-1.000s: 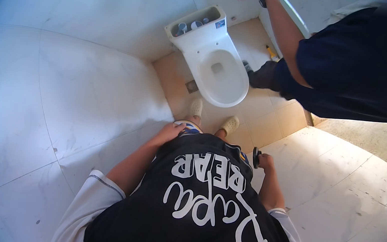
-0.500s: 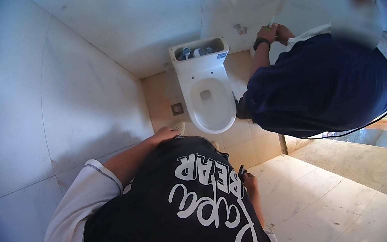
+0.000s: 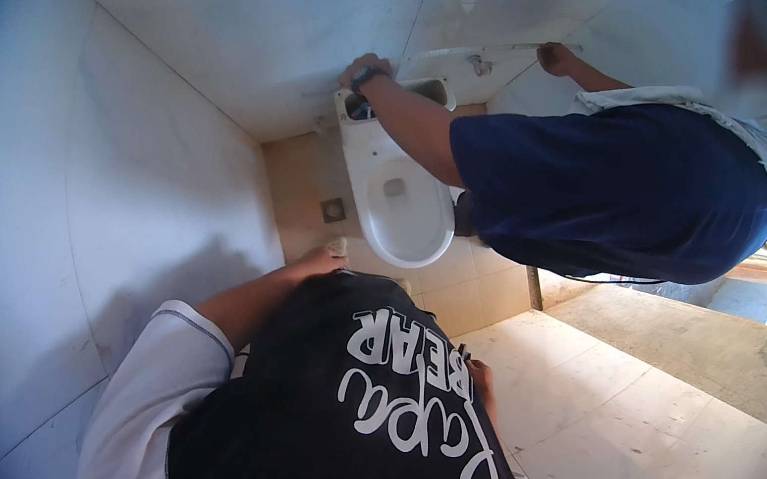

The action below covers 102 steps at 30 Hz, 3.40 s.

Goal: The person carries a white ceramic toilet bowl into a tiled bathroom and positions it over the floor flange. They then kneel to align the bowl with the wall and floor connections while another person works nearby.

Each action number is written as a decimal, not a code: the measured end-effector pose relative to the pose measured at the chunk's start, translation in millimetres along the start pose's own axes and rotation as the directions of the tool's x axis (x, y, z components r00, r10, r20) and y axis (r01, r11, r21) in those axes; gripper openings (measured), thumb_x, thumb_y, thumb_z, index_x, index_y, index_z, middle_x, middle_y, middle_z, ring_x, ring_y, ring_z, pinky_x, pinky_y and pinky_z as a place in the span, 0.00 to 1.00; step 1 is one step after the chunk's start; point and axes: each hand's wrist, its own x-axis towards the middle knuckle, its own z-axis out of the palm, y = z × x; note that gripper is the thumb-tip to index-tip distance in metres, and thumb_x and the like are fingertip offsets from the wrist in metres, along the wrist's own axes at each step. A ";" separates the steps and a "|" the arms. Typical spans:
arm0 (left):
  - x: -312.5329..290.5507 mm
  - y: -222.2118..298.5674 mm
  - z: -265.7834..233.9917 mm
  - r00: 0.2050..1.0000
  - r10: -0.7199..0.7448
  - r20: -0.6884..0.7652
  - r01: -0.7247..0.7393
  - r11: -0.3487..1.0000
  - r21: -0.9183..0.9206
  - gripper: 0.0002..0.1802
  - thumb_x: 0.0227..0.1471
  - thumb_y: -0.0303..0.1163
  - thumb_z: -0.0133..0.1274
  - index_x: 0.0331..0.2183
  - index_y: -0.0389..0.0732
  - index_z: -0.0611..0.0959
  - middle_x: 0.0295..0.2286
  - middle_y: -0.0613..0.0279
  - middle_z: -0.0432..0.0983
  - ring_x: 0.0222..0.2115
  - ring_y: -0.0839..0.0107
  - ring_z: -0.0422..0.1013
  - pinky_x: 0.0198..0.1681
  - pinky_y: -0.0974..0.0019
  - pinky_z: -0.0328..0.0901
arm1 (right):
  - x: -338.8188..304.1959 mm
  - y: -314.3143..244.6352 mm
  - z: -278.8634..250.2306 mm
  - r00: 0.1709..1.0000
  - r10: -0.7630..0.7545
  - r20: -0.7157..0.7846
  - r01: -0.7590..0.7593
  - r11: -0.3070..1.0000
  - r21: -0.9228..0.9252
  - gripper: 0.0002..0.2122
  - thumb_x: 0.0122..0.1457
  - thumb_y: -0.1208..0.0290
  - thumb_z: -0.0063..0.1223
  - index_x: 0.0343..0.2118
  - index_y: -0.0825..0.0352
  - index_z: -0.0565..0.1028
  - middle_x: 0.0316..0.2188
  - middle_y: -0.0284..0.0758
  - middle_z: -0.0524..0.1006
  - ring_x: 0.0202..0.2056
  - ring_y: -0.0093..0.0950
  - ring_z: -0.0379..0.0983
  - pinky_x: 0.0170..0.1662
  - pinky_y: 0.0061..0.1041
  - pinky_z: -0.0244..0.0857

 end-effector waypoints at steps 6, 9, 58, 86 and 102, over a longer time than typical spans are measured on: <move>-0.1 -2.4 9.0 1.000 -0.019 -0.004 0.019 1.000 -0.021 0.30 0.46 0.59 0.50 0.32 0.39 0.84 0.29 0.48 0.79 0.33 0.55 0.75 0.40 0.60 0.66 | -15.7 -10.0 -8.1 0.997 -0.070 0.012 0.071 0.997 -0.020 0.14 0.58 0.69 0.48 0.39 0.76 0.74 0.29 0.42 0.77 0.27 0.31 0.76 0.30 0.30 0.75; -1.1 -4.8 14.5 0.997 -0.076 0.024 0.077 0.995 -0.063 0.30 0.45 0.60 0.50 0.31 0.40 0.84 0.29 0.50 0.79 0.33 0.56 0.76 0.41 0.61 0.66 | -20.6 -8.4 -11.3 1.000 -0.021 0.000 0.021 1.000 0.021 0.14 0.58 0.69 0.48 0.39 0.76 0.75 0.30 0.41 0.77 0.28 0.31 0.76 0.30 0.30 0.75; 12.1 -29.3 42.8 0.945 -0.318 0.070 0.321 0.946 -0.034 0.38 0.42 0.58 0.51 0.43 0.34 0.78 0.44 0.43 0.72 0.46 0.53 0.69 0.48 0.60 0.63 | -42.1 -21.3 -34.5 0.986 -0.011 -0.165 -0.003 0.996 -0.085 0.13 0.58 0.69 0.46 0.37 0.76 0.75 0.27 0.41 0.77 0.25 0.29 0.76 0.27 0.28 0.74; -3.2 -25.4 34.9 0.955 -0.290 0.057 0.283 0.953 0.112 0.33 0.42 0.60 0.48 0.39 0.41 0.82 0.40 0.49 0.76 0.43 0.55 0.71 0.46 0.61 0.65 | -66.6 -22.9 -29.1 0.984 -0.021 -0.176 -0.004 0.990 -0.142 0.14 0.57 0.70 0.46 0.37 0.77 0.75 0.28 0.43 0.77 0.26 0.30 0.76 0.28 0.28 0.74; 0.0 -33.2 55.2 0.962 -0.265 0.063 0.257 0.960 0.112 0.33 0.43 0.60 0.46 0.39 0.43 0.82 0.39 0.49 0.76 0.44 0.53 0.71 0.47 0.58 0.64 | -30.4 25.8 -39.0 0.985 0.066 -0.158 -0.062 0.998 0.030 0.14 0.58 0.68 0.47 0.38 0.75 0.75 0.27 0.41 0.77 0.24 0.30 0.76 0.26 0.27 0.72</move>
